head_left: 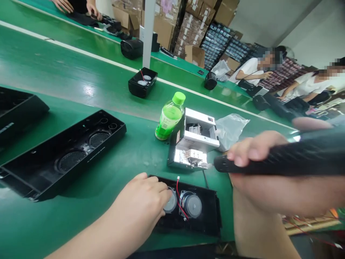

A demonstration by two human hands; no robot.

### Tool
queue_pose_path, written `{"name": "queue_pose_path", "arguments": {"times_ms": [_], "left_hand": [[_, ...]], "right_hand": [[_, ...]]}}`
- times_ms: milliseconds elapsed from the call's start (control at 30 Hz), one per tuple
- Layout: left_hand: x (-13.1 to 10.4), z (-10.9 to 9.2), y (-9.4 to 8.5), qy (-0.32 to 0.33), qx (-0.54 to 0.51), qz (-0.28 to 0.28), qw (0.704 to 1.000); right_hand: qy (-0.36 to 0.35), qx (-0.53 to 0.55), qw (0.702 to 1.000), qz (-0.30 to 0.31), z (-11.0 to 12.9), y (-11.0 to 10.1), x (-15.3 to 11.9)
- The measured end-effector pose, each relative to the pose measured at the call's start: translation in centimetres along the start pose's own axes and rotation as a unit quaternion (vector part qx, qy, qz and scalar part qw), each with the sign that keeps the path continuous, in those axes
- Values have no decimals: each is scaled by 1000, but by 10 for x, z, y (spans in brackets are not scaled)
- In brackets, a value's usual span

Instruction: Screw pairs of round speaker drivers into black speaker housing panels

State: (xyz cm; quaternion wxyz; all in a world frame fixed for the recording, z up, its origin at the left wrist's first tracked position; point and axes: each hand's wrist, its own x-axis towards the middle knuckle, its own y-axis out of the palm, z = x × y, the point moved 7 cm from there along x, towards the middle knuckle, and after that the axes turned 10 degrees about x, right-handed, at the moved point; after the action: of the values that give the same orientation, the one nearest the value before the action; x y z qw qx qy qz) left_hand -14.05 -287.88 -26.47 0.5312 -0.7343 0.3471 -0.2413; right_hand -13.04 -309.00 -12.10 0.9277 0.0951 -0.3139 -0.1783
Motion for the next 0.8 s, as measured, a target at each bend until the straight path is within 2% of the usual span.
{"name": "queue_pose_path", "arguments": {"times_ms": [67,133,200,300,400,600,700,800], "left_hand": [[3,-3,2,-10,-16,6,1000],[0,-2,-1,-15,-46,-17,999],[-9,1,-12,-8,-85,-78,993],[-28,10,-31,-5,-131,-193,972],[-39,17,-38,5,-128,-246,961],[-36,16,-41,12,-85,-257,963],[-32,10,-43,1,-68,-278,958],[-25,2,-41,-12,-69,-291,954]], "right_hand": [[-25,19,1000,1,-19,14,12],[-11,18,1000,16,-39,26,17],[10,15,1000,24,-52,29,16],[17,3,1000,19,-59,22,15],[1,-16,1000,6,-59,15,16],[22,5,1000,-3,-61,10,13],[40,37,998,10,-47,11,5],[88,74,993,9,-24,14,-12]]}}
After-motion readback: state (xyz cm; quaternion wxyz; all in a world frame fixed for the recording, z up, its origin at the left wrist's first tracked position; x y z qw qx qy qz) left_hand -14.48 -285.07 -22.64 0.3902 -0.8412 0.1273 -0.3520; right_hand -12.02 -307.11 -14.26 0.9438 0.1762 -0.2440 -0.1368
